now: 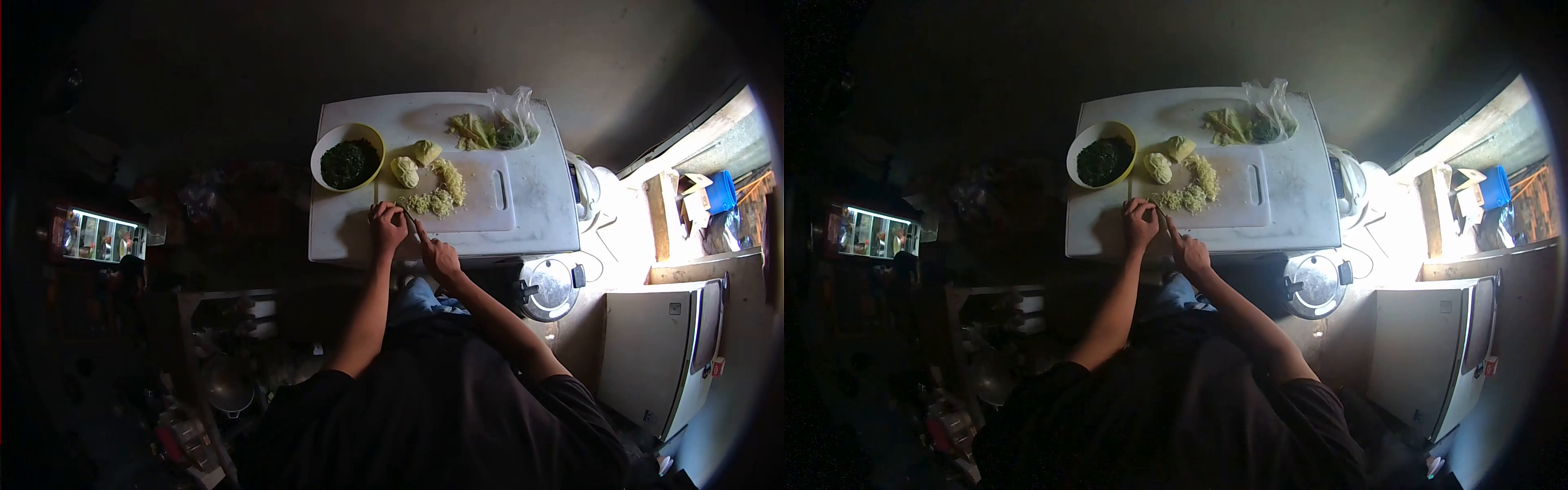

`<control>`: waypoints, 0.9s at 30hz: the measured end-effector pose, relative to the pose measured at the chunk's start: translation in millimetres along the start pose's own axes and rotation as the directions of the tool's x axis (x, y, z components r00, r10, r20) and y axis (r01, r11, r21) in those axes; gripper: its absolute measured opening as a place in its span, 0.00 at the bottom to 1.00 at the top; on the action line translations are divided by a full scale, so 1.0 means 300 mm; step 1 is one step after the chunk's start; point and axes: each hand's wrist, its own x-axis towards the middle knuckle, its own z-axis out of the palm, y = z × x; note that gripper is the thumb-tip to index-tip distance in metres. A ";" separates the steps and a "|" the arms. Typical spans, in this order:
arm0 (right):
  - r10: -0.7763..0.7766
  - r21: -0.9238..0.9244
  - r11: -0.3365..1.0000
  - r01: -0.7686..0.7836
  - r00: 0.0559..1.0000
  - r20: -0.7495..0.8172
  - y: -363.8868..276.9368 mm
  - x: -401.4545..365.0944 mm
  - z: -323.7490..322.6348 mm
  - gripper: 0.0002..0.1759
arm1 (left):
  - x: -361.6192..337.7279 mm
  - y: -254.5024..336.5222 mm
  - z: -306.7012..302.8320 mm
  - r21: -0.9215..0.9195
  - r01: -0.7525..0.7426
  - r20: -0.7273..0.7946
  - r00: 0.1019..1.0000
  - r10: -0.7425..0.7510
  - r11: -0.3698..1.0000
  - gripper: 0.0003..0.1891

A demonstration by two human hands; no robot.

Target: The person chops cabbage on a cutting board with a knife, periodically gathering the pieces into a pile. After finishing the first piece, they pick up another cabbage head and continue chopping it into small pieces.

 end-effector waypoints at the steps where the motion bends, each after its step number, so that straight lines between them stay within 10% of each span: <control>1: -0.018 0.018 1.000 0.019 0.999 -0.036 0.061 0.016 0.088 0.45 | 0.002 0.006 -0.004 0.013 -0.015 0.002 1.000 0.015 1.000 0.03; 19: 0.158 0.202 0.970 -0.137 0.983 -0.094 -0.102 0.017 -0.104 0.13 | 0.005 -0.009 -0.016 -0.206 -0.025 -0.030 0.999 0.019 0.978 0.09; 27: 0.136 0.123 0.987 -0.106 0.954 -0.267 -0.189 0.092 -0.068 0.11 | -0.004 0.004 -0.041 -0.001 0.049 -0.053 0.997 -0.049 0.999 0.07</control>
